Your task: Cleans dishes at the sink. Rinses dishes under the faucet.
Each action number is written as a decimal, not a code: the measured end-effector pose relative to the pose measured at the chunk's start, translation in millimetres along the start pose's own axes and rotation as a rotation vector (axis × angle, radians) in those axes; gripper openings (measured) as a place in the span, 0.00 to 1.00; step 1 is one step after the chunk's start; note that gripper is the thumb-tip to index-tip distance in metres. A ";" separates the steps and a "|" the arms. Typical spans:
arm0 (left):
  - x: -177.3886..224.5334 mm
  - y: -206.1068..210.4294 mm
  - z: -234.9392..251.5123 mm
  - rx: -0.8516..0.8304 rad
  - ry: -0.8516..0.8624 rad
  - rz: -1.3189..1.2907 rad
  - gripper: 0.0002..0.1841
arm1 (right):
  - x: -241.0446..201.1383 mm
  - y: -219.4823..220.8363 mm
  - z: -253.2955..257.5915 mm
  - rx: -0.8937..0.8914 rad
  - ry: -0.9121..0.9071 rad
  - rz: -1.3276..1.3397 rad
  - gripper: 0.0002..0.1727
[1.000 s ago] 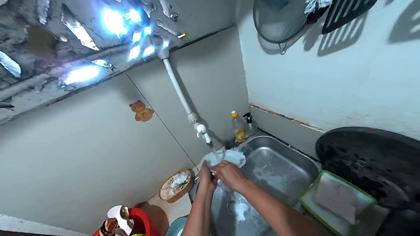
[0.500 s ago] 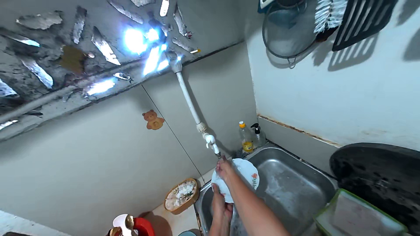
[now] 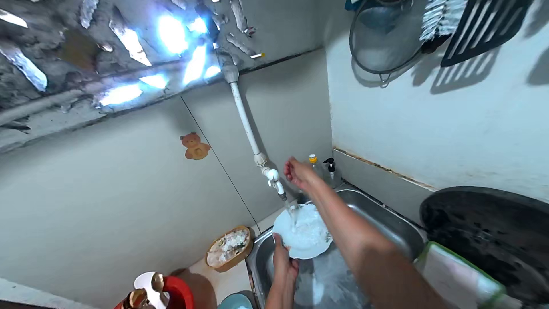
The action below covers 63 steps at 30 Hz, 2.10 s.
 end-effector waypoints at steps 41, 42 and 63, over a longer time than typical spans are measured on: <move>-2.5 2.6 -21.9 0.016 0.034 -0.017 0.29 | 163.2 -91.4 20.5 0.095 -0.139 -1.661 0.47; -2.8 1.1 -21.8 0.019 0.030 -0.017 0.30 | 162.9 -95.2 21.0 0.145 -0.118 -1.640 0.51; 8.0 73.0 41.0 -0.171 0.100 0.170 0.17 | 115.5 -149.6 -29.0 0.160 -0.260 -1.628 0.35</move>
Point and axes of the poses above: each hand's wrist, its own z-axis towards the middle knuckle, its own y-axis out of the palm, x = y × z, the point moved 1 cm from there along z, towards the middle knuckle, and after that the axes turned 13 degrees about y, right-handed, at the moved point
